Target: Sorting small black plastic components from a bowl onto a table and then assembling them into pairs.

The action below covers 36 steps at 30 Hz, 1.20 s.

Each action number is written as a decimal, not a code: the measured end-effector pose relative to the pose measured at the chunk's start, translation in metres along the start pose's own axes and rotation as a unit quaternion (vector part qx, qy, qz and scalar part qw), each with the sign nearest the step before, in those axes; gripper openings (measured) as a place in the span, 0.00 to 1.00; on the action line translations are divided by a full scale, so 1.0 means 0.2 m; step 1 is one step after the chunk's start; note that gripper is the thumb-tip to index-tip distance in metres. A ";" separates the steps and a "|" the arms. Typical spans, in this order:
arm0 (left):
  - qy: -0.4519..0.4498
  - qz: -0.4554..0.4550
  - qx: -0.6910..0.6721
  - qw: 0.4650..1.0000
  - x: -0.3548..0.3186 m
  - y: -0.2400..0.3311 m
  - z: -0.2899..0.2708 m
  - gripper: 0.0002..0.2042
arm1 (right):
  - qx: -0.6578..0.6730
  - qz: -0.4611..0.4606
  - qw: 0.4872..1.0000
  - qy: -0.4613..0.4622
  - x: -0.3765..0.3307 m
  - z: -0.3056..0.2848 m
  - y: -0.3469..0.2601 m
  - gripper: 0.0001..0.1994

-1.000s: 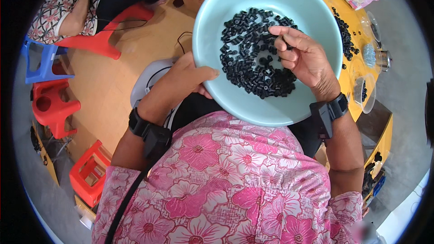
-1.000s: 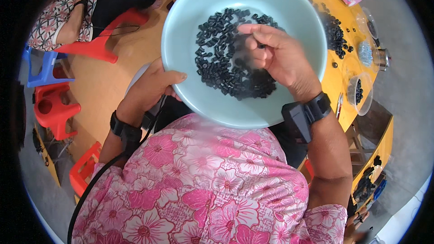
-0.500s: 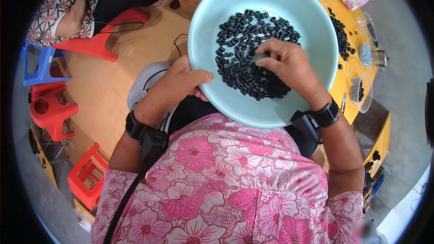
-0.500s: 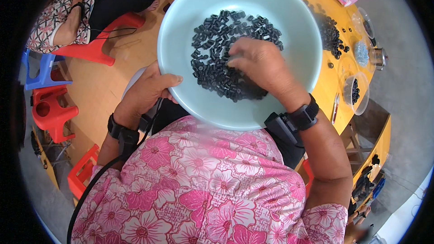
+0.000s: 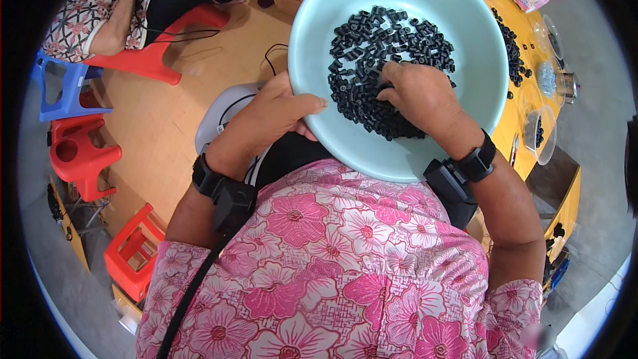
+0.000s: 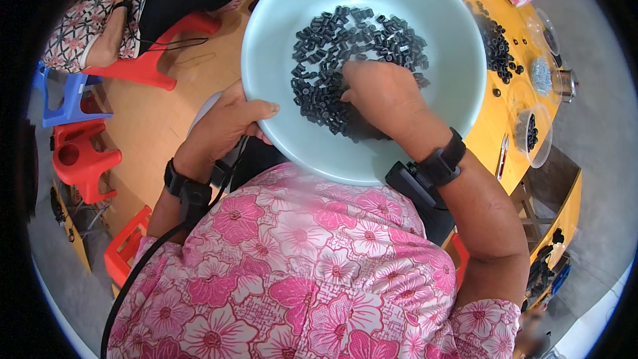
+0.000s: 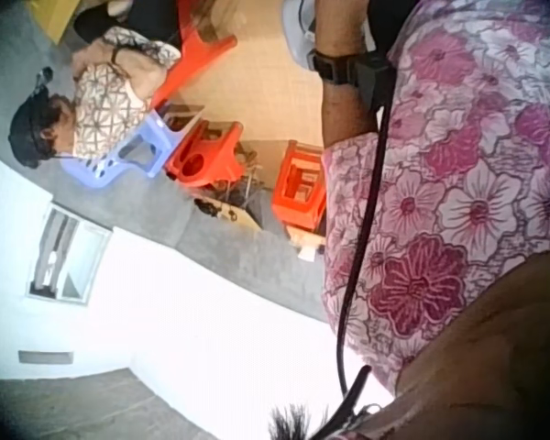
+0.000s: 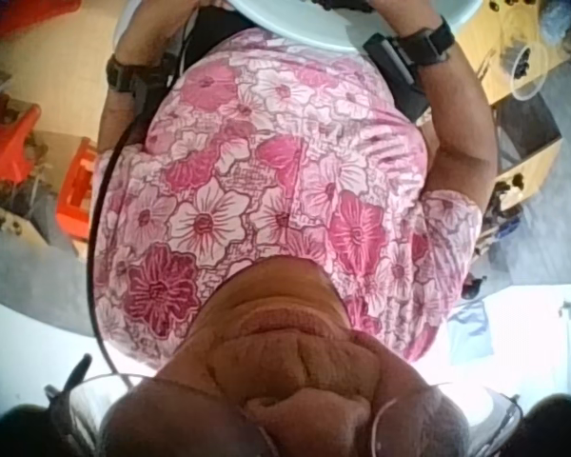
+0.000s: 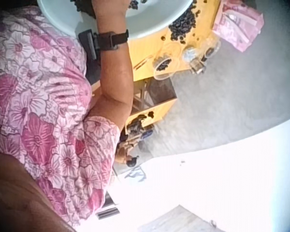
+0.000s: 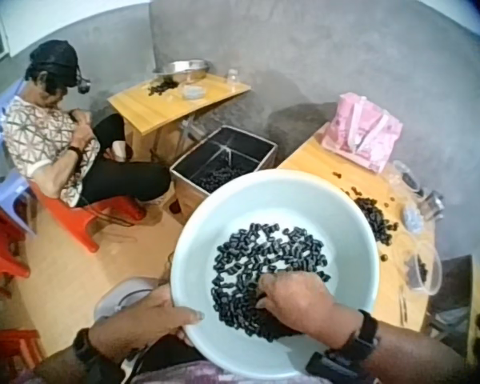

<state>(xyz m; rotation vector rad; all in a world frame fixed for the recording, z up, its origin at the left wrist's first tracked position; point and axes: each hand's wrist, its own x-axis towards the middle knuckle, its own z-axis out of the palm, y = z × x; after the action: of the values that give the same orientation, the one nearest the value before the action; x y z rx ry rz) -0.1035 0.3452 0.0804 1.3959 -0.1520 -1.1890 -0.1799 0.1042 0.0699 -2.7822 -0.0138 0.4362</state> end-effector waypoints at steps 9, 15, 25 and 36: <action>0.001 0.006 0.018 1.000 0.01 0.01 0.00 0.21 | 0.695 0.077 0.710 -0.086 -0.07 -0.13 0.24 0.07; 0.035 0.007 0.010 0.999 -0.01 0.02 0.02 0.21 | 0.758 0.022 0.652 -0.027 -0.19 -0.23 0.37 0.10; 0.045 0.005 0.013 0.999 -0.01 0.00 0.01 0.22 | 0.409 0.041 0.897 -0.162 -0.17 -0.17 0.23 0.09; 0.034 -0.004 0.028 0.999 -0.02 0.02 0.02 0.21 | 0.204 0.030 0.976 -0.070 -0.16 -0.16 0.32 0.07</action>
<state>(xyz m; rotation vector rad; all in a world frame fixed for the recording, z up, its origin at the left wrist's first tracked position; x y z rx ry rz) -0.1056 0.3446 0.0874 1.4846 -0.1333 -1.1503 -0.2029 0.0318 0.0887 -2.3503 0.1160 0.5776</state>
